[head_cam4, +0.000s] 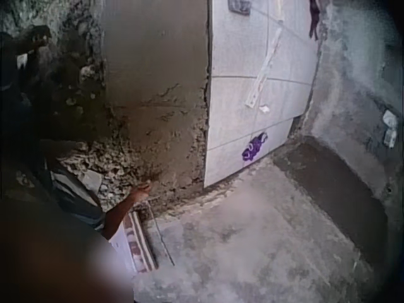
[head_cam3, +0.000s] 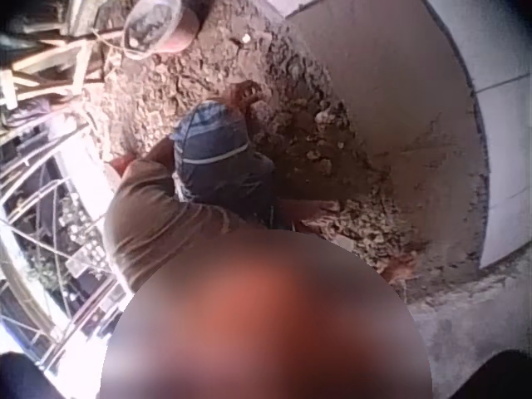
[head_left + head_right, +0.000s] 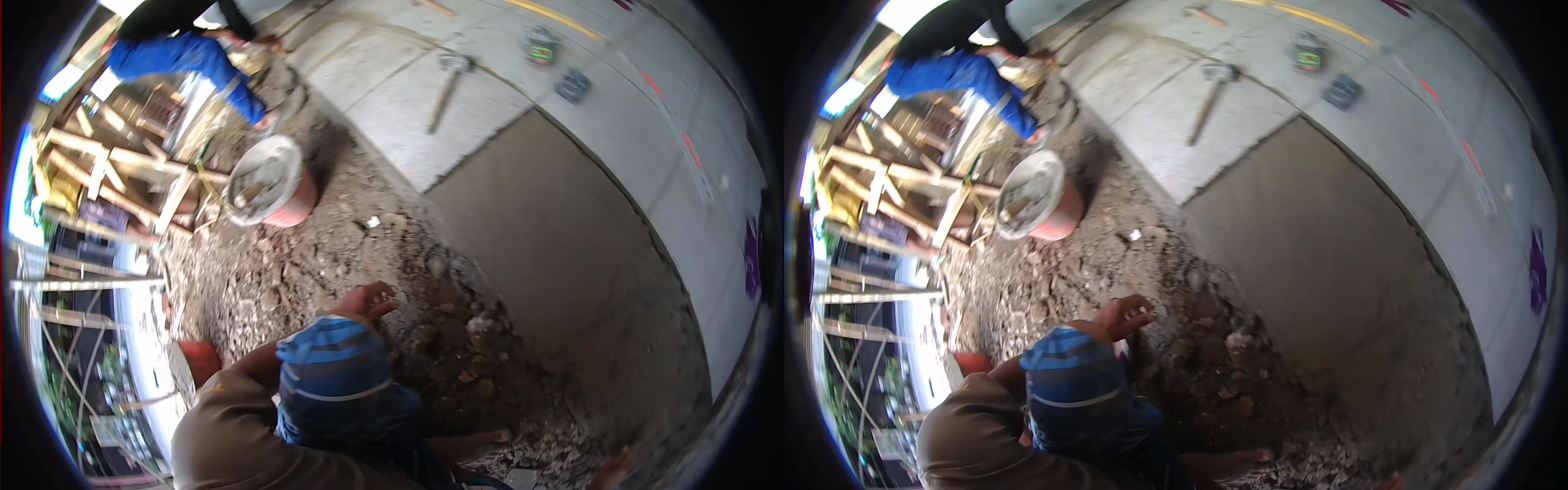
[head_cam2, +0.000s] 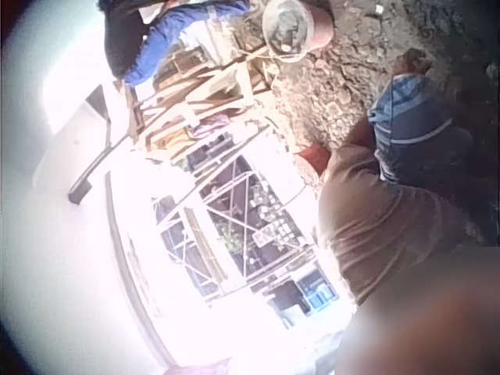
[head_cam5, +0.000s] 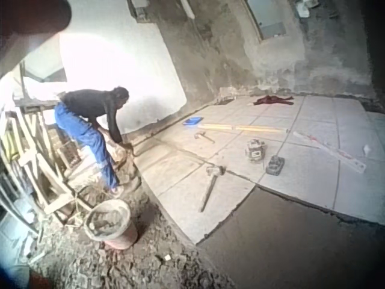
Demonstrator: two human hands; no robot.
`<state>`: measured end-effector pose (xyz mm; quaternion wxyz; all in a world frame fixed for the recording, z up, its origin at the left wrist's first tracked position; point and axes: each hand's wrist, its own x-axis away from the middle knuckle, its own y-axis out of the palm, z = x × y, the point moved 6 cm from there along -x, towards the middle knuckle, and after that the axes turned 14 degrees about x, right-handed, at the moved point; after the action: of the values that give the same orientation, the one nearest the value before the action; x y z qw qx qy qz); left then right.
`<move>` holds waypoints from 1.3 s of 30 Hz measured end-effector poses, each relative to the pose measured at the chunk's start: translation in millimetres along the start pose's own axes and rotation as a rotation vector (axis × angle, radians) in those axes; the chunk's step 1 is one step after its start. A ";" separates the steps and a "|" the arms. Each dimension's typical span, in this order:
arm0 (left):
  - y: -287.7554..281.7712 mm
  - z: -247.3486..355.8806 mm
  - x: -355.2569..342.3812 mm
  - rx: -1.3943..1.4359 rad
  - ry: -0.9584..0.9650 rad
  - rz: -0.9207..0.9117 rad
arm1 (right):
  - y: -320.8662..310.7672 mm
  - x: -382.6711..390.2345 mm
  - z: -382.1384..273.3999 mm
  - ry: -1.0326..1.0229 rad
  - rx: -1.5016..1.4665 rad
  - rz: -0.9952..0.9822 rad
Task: Spread and level mortar on a floor surface in preparation for tiling.
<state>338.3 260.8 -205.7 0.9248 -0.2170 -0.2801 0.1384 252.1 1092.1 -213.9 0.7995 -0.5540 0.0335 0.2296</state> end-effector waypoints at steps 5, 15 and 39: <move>-40.1 -8.4 25.3 0.092 -0.054 0.055 | -55.8 -79.1 -50.0 0.405 -0.045 -0.554; -354.0 -80.6 74.8 0.560 0.353 1.363 | -200.7 -301.5 -316.3 -0.284 -0.635 -0.541; -440.5 -167.3 -49.5 1.733 0.406 0.661 | -458.5 -443.2 -980.5 -0.623 -1.127 -1.511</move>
<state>454.4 -194.2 -142.8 0.7090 0.4567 0.1620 0.5124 238.9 -66.5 -54.6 0.3288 -0.6438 -0.6542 -0.2225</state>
